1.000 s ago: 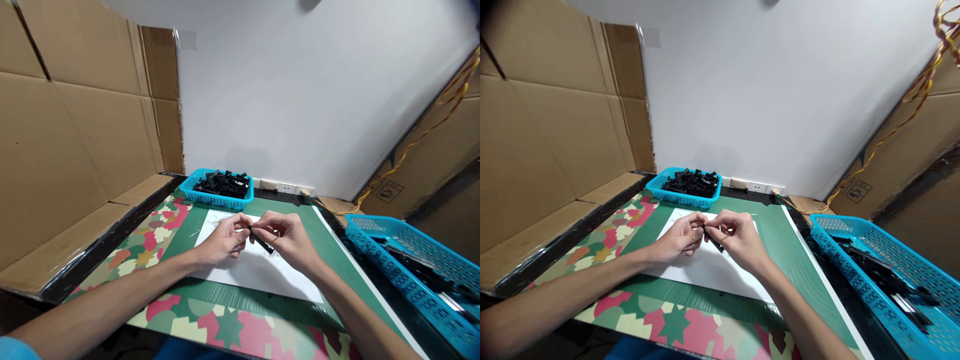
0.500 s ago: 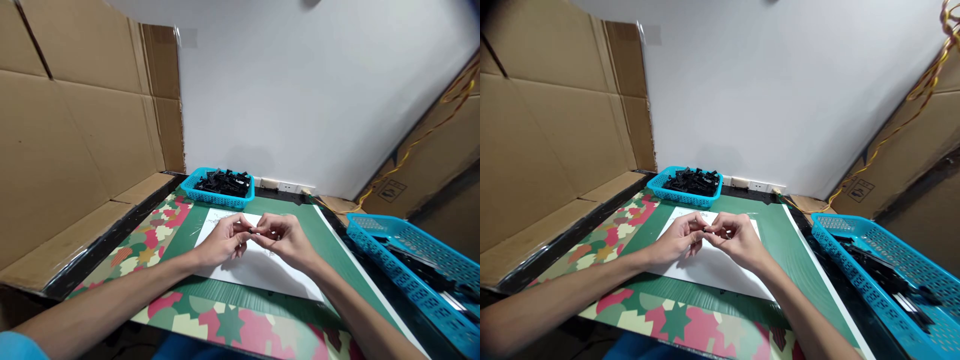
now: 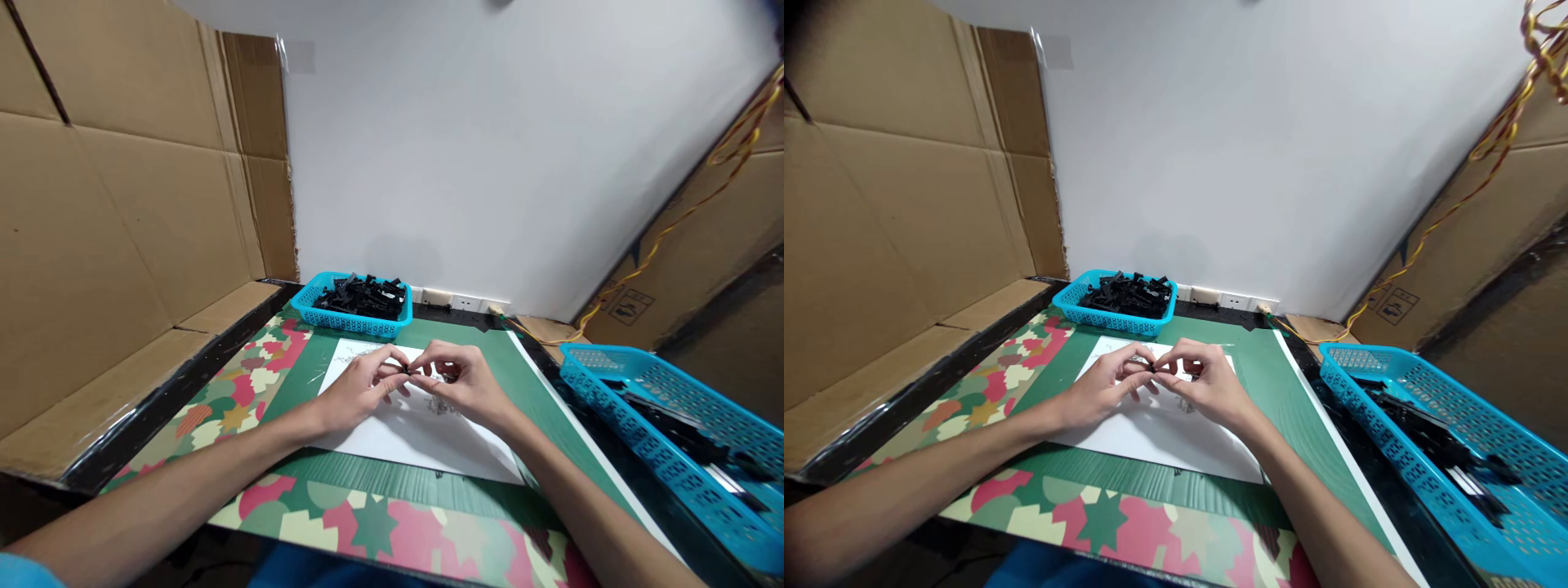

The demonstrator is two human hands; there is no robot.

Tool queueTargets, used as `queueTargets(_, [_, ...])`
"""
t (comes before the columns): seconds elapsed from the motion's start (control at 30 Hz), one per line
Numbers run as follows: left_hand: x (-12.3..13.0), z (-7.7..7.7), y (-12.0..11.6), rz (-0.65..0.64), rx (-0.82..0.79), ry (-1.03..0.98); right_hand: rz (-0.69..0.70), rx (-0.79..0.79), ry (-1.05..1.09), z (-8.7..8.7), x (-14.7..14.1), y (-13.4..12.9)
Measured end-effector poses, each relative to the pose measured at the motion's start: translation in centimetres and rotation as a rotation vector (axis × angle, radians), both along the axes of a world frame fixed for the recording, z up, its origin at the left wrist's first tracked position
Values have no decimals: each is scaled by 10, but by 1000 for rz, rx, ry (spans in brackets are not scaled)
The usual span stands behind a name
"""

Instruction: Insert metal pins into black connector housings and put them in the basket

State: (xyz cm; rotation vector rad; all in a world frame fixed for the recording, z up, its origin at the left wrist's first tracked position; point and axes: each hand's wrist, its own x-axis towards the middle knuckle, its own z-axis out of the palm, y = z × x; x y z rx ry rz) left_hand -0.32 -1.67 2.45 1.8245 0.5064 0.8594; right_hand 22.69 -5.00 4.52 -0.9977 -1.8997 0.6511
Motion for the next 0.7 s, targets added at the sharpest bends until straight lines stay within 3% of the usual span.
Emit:
queueTargets(0.3, [-2,0,1,72,137,37,-27,-33,-35,7,1,-2])
queueTargets(0.43, [-5,4,5,174,211,40,-216,31,-50,11,8,0])
queueTargets(0.53, [-8,6,11,284,245,13,-311,22,-175,11,15,3])
queueTargets(0.7, [-10,1,23,396,205,-59,-84,-184,-451,5,15,5])
